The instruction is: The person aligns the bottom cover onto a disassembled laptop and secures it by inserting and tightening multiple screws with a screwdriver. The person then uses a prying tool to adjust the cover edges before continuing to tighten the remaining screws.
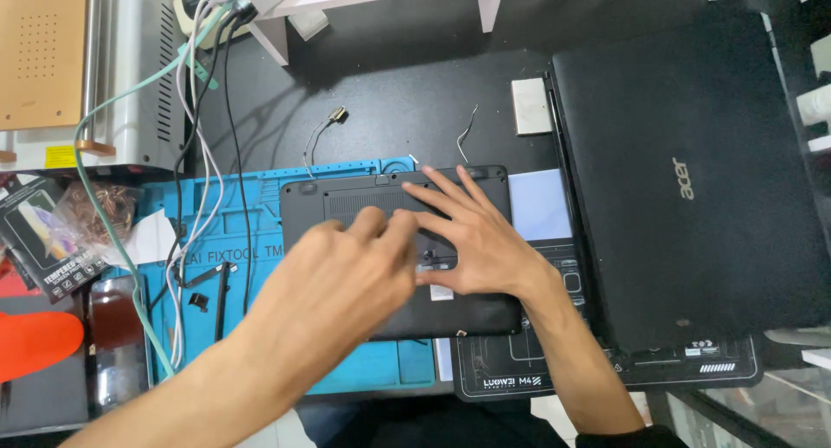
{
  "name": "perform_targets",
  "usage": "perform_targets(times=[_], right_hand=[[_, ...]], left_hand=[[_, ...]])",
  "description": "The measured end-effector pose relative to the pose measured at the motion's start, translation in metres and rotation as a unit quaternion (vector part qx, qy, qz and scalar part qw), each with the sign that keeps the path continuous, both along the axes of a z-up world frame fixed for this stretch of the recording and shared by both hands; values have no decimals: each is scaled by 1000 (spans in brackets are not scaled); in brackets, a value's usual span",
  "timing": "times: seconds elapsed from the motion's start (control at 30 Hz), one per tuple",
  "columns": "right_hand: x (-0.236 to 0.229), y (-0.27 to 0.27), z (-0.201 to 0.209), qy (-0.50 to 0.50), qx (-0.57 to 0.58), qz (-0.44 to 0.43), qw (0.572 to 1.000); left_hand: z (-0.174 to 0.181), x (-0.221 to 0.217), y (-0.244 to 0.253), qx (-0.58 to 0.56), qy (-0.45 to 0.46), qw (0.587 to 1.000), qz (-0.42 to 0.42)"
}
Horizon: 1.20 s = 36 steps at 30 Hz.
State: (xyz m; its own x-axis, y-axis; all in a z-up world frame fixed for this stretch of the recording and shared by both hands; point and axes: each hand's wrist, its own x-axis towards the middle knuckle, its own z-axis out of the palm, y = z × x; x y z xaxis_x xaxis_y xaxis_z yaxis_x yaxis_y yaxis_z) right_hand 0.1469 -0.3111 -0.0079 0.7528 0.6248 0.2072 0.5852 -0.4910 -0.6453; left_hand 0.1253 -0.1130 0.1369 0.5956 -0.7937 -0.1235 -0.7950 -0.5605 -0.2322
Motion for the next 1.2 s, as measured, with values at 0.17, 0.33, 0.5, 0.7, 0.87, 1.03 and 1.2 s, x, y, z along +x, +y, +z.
perform_targets(times=[0.17,0.33,0.5,0.7,0.87,1.03,1.2], right_hand=[[-7,-3,-13,43,111,-6,993],[-9,-1,-3,65,204,-28,976],[-11,-2,-2,77,225,-42,970],[-11,0,-1,97,243,-64,963],[-11,-1,-3,103,255,-76,959],[-10,-3,-6,102,293,-55,949],[-12,-3,-3,116,298,-54,946]], left_hand=[[5,1,34,-113,72,985,108],[2,-8,59,-200,84,954,207],[0,-15,70,-244,106,932,245],[-7,-20,79,-274,99,922,257],[-14,-22,82,-295,91,918,247],[-15,-23,82,-299,94,915,253],[-16,-24,82,-312,93,909,261]])
